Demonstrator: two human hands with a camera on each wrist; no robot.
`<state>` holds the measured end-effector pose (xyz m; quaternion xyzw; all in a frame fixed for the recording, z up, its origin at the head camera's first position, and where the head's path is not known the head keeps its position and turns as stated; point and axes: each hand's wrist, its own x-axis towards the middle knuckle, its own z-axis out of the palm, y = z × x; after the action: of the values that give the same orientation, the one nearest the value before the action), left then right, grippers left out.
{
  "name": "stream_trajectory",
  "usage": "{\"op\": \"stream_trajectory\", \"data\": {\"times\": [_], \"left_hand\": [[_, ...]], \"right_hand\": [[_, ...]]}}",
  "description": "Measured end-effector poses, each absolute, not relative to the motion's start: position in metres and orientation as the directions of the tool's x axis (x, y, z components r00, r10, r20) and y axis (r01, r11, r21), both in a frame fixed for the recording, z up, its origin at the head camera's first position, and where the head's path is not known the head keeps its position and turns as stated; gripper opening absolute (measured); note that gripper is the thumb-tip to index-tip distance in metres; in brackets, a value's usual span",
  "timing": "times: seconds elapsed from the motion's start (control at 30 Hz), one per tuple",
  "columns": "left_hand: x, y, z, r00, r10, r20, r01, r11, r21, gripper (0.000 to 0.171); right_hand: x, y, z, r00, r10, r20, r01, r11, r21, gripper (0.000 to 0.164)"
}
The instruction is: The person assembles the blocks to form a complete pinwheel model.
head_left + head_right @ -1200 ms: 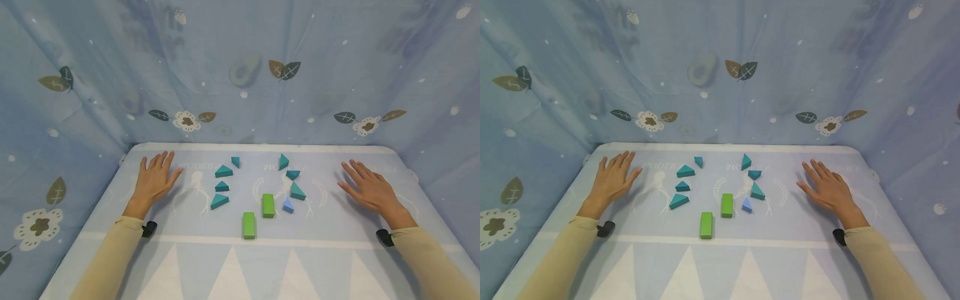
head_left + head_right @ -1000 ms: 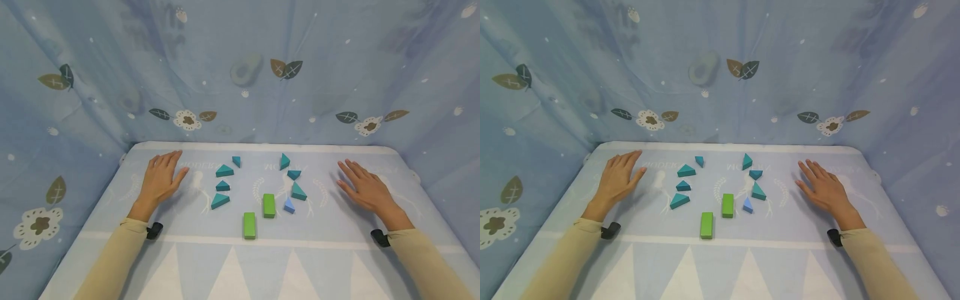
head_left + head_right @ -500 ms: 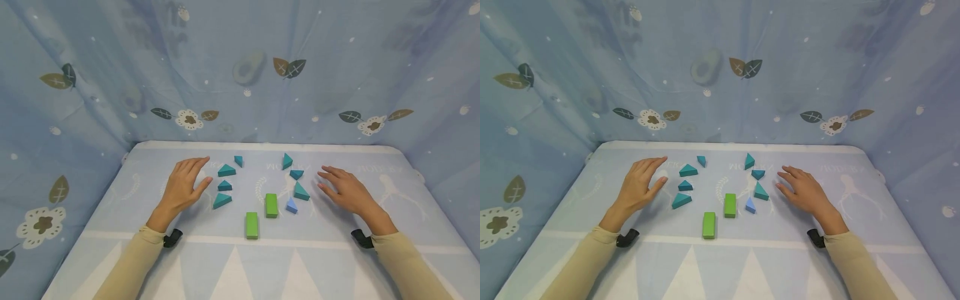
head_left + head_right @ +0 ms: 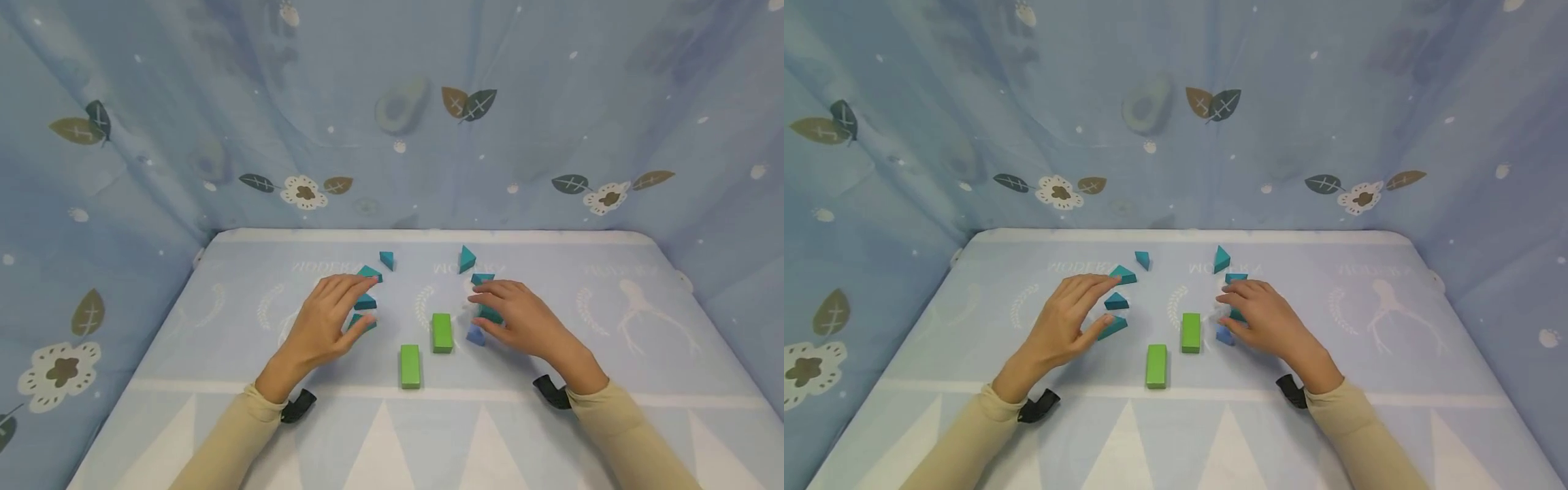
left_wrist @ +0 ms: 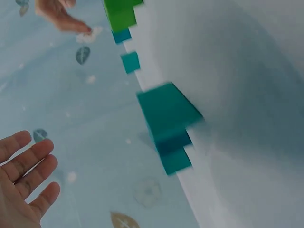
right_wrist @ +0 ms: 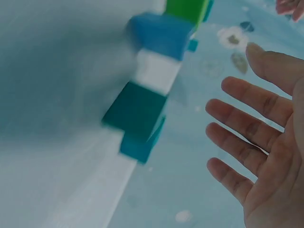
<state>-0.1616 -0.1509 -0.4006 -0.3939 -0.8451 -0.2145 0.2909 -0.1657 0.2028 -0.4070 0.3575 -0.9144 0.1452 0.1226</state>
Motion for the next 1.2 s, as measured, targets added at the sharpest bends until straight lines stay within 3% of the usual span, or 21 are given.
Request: {"op": "stream_trajectory", "data": {"times": [0.3,0.7,1.2], "left_hand": [[-0.148,-0.133,-0.397,-0.423,0.665,0.616,0.857,0.515,0.033,0.054],[-0.141,-0.125,-0.405,-0.384,0.749,0.541,0.890,0.456,0.001,0.052],[-0.142,-0.127,-0.411,-0.419,0.777,0.470,0.868,0.495,-0.046,0.034]], "right_hand": [[-0.157,0.168,-0.402,-0.650,-0.681,0.337,-0.751,0.643,-0.149,0.041],[-0.153,0.158,-0.415,-0.651,-0.704,0.284,-0.751,0.651,-0.107,0.037],[-0.153,0.158,-0.421,-0.654,-0.711,0.258,-0.751,0.652,-0.108,0.042]]}}
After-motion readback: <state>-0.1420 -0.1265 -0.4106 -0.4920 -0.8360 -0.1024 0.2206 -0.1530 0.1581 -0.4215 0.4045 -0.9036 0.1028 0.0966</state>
